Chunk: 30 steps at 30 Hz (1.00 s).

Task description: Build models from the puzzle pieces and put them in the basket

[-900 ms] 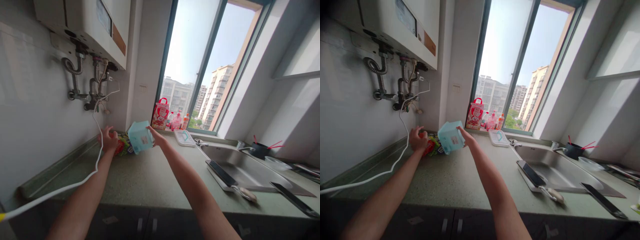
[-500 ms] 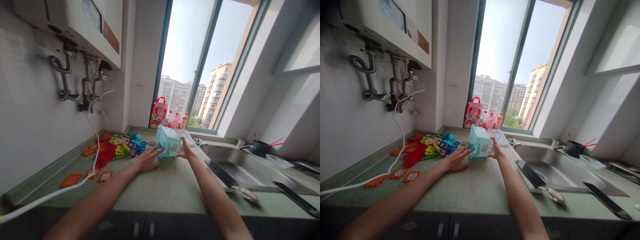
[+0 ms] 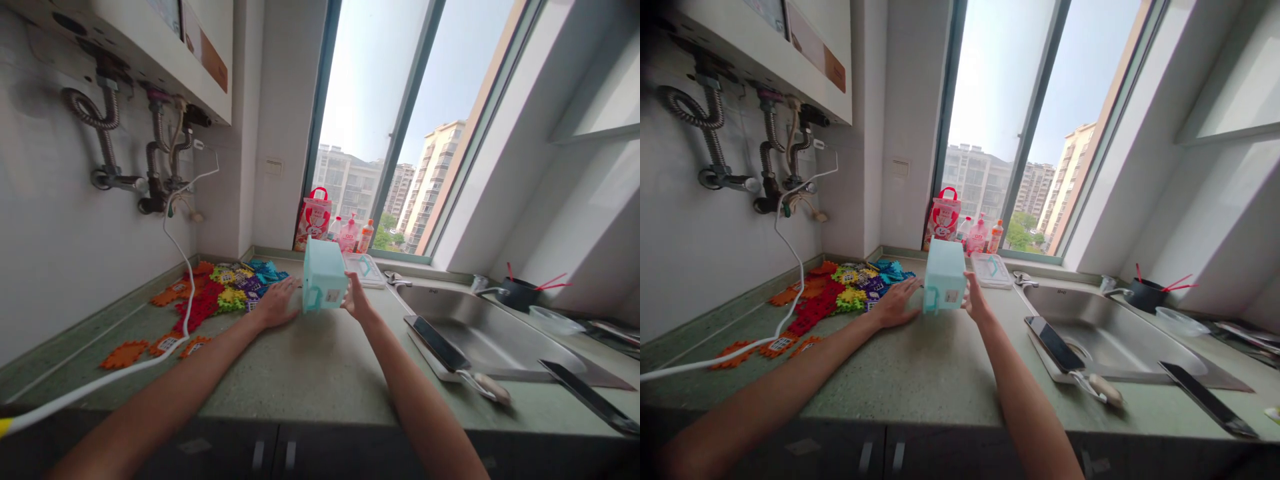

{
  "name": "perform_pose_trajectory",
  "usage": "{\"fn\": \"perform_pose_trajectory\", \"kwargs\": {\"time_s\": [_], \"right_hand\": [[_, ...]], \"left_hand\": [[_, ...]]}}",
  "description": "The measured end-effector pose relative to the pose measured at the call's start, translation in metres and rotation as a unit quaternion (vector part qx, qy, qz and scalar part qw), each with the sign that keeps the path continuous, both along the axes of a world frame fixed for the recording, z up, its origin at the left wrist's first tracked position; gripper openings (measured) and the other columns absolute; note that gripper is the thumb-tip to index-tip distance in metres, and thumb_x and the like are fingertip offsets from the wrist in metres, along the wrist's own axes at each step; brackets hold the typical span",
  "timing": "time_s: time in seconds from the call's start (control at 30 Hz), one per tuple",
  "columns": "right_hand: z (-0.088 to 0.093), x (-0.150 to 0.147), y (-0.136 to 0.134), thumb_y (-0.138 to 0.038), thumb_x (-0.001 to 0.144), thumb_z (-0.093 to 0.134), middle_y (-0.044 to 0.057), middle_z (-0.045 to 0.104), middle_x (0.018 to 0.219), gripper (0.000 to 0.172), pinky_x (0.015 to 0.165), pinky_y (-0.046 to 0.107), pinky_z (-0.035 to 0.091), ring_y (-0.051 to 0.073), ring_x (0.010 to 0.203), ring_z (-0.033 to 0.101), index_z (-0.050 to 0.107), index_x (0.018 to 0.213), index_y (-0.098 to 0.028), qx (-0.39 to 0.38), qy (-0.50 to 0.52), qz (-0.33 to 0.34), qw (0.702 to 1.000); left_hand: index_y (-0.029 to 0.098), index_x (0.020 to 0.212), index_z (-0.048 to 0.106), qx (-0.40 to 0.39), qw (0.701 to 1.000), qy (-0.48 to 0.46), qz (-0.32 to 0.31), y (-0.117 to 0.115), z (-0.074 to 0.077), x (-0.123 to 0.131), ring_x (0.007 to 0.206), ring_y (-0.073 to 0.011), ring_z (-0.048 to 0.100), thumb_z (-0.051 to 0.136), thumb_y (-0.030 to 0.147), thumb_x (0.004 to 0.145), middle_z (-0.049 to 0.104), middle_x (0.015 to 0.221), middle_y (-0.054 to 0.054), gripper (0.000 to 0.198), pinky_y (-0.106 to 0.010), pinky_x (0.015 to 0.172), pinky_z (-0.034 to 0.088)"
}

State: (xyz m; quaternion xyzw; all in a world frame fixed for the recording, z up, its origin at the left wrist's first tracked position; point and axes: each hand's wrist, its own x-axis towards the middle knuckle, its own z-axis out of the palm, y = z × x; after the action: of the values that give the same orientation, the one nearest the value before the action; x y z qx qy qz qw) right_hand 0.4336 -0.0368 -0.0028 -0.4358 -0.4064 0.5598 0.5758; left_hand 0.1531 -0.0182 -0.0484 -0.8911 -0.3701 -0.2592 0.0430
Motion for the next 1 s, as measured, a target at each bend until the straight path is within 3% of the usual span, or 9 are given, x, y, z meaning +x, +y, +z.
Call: {"fn": "perform_pose_trajectory", "kwargs": {"time_s": [0.17,0.3,0.43,0.63,0.77,0.9,1.0], "right_hand": [[0.001,-0.016,0.007,-0.062,0.084,0.057,0.008,0.069,0.120,0.058,0.073,0.043,0.063,0.026,0.093,0.070,0.061,0.133,-0.031,-0.003,0.006,-0.005,1.000],[-0.003,0.008,0.005,-0.061,0.084,0.057,0.008,0.069,0.121,0.056,0.070,0.042,0.063,0.026,0.092,0.071,0.060,0.132,-0.032,0.008,0.022,-0.056,0.998],[-0.007,0.020,0.002,-0.061,0.086,0.052,0.009,0.067,0.128,0.059,0.073,0.043,0.063,0.028,0.098,0.071,0.055,0.139,-0.035,0.025,0.090,-0.100,0.991],[-0.017,-0.003,-0.004,-0.068,0.084,0.038,0.013,0.058,0.145,0.078,0.091,0.062,0.055,0.035,0.118,0.067,0.032,0.157,-0.039,0.092,0.206,-0.082,0.971],[-0.021,-0.015,-0.011,-0.061,0.083,0.043,0.015,0.030,0.166,0.090,0.097,0.060,0.053,0.031,0.124,0.066,0.005,0.163,-0.043,0.080,0.262,-0.132,0.953],[-0.015,-0.017,-0.016,-0.061,0.087,0.040,0.011,0.023,0.170,0.085,0.100,0.054,0.054,0.026,0.129,0.065,0.002,0.162,-0.048,0.078,0.268,-0.172,0.945],[-0.013,-0.018,-0.016,-0.067,0.091,0.032,0.013,0.029,0.168,0.083,0.096,0.047,0.057,0.023,0.128,0.065,0.006,0.164,-0.040,0.044,0.249,-0.177,0.951]], "left_hand": [[0.023,0.159,0.042,0.000,0.995,0.074,-0.069,-0.001,0.002,-0.001,0.157,-0.0299,0.031,0.057,0.023,0.091,0.040,0.167,-0.011,0.070,-0.051,0.128,0.027],[0.026,0.163,0.038,-0.055,0.996,0.064,-0.010,0.003,-0.006,-0.002,0.152,-0.0298,0.041,0.053,0.035,0.097,0.045,0.164,-0.010,0.068,-0.051,0.125,0.032],[0.027,0.158,0.047,-0.083,0.995,0.055,0.033,0.007,-0.009,-0.003,0.149,-0.0303,0.044,0.051,0.045,0.098,0.050,0.160,-0.011,0.063,-0.050,0.124,0.031],[0.023,0.154,0.053,-0.091,0.994,0.047,0.045,0.008,-0.009,-0.005,0.147,-0.0341,0.048,0.052,0.051,0.096,0.053,0.157,-0.014,0.064,-0.052,0.122,0.034],[0.023,0.158,0.048,-0.092,0.993,0.056,0.048,0.008,-0.010,-0.005,0.148,-0.0331,0.045,0.051,0.050,0.097,0.051,0.160,-0.013,0.067,-0.051,0.123,0.033],[0.024,0.159,0.046,-0.092,0.992,0.063,0.054,0.008,-0.011,-0.005,0.149,-0.0315,0.045,0.049,0.050,0.098,0.050,0.160,-0.012,0.067,-0.049,0.123,0.031],[0.024,0.159,0.046,-0.096,0.992,0.063,0.056,0.008,-0.011,-0.005,0.149,-0.0313,0.044,0.049,0.051,0.098,0.050,0.160,-0.012,0.067,-0.049,0.124,0.031]]}}
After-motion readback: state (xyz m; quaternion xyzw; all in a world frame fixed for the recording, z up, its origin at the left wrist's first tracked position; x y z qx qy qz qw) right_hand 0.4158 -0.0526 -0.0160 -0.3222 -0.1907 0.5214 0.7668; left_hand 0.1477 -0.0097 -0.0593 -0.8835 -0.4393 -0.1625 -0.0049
